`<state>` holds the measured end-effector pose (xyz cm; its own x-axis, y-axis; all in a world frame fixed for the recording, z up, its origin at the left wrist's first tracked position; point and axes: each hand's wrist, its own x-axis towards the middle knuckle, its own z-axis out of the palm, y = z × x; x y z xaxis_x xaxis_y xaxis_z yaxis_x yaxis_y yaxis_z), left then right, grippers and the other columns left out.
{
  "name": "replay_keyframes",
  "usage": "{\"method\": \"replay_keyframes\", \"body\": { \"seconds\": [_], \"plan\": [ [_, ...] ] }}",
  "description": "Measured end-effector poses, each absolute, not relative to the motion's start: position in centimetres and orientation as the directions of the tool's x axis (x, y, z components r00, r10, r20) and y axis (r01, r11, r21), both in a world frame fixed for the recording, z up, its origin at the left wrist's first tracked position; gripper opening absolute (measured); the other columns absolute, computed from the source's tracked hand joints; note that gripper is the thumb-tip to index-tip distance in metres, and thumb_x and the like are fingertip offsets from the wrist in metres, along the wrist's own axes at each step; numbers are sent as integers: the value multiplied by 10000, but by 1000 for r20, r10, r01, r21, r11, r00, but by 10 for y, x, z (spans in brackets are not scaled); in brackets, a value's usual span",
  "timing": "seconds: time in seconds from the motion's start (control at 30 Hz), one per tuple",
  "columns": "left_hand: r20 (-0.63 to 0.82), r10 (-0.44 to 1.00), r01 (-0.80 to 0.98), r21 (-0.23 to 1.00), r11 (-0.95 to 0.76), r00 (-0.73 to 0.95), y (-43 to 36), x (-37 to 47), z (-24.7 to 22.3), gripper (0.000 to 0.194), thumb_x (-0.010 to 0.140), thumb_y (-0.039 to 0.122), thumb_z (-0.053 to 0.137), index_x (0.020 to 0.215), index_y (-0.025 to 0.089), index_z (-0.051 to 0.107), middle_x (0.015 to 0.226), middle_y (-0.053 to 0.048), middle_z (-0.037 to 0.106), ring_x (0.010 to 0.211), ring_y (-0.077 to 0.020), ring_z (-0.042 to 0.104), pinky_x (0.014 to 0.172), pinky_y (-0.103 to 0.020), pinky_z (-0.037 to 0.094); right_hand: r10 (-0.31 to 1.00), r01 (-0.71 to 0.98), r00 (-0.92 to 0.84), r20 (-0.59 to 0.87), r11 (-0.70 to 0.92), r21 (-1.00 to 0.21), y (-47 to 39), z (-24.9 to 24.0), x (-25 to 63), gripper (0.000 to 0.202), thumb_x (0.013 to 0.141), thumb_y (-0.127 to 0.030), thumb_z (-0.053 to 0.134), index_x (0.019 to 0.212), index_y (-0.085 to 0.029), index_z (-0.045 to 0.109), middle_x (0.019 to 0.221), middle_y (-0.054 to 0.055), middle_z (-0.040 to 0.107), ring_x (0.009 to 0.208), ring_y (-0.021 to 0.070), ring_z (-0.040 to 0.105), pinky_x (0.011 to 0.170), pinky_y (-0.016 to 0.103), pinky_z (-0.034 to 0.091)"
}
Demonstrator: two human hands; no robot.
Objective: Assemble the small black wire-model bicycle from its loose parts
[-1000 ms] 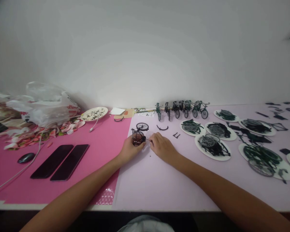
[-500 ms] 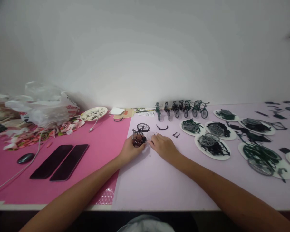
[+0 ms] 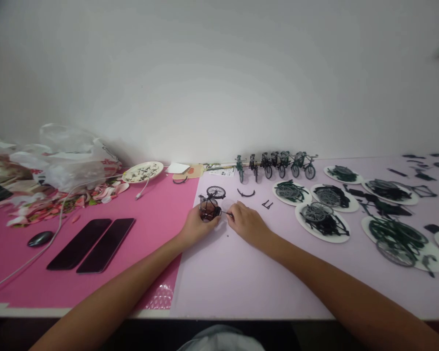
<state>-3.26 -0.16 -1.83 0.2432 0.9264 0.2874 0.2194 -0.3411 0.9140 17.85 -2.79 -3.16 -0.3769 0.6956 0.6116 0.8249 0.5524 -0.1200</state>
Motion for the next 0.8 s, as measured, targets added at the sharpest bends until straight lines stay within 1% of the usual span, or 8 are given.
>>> {"method": "replay_keyframes", "body": {
  "seconds": [0.23, 0.47, 0.6, 0.63, 0.7, 0.8],
  "plan": [
    [289, 923, 235, 907, -349, 253, -4, -33, -13, 232, 727, 255, 760, 916, 176, 652, 775, 6, 621, 661, -134, 536, 619, -255, 443, 744, 865, -324, 584, 483, -136, -27, -38, 177, 113, 1028, -267, 569, 926, -225, 545, 868, 60, 653, 693, 217, 637, 576, 305, 374],
    [316, 911, 246, 891, -381, 265, -3, -32, -17, 205, 731, 258, 761, 871, 187, 629, 760, 10, 608, 666, -139, 538, 608, -250, 435, 729, 885, -332, 598, 460, -69, -28, -38, 175, 234, 1066, -326, 525, 859, -223, 564, 787, 60, 638, 643, 207, 611, 549, 309, 327],
    [326, 900, 257, 879, -401, 289, -5, -32, -16, 180, 751, 251, 737, 875, 192, 620, 763, 10, 594, 657, -138, 528, 602, -252, 429, 715, 900, -330, 617, 435, -22, -32, -33, 173, 293, 1087, -333, 478, 829, -223, 561, 740, 57, 628, 623, 199, 592, 551, 314, 329],
    [333, 896, 268, 871, -412, 294, -5, -32, -15, 176, 754, 245, 731, 882, 194, 622, 762, 11, 590, 656, -138, 524, 601, -252, 425, 716, 900, -323, 619, 435, -33, -34, -30, 172, 297, 1090, -325, 466, 825, -224, 555, 739, 56, 626, 630, 198, 592, 556, 312, 338],
    [349, 888, 294, 851, -434, 300, -6, -33, -13, 170, 755, 234, 723, 889, 196, 625, 761, 12, 587, 657, -139, 516, 603, -254, 418, 726, 887, -307, 616, 453, -92, -37, -26, 171, 256, 1084, -307, 460, 859, -226, 550, 775, 54, 635, 671, 199, 610, 574, 305, 369],
    [361, 883, 296, 845, -446, 300, -6, -33, -11, 164, 748, 225, 720, 871, 198, 615, 757, 13, 584, 656, -137, 506, 611, -255, 415, 744, 836, -289, 602, 503, -220, -41, -21, 170, 84, 1036, -292, 525, 985, -228, 542, 898, 55, 659, 761, 207, 651, 616, 297, 433]
  ]
}}
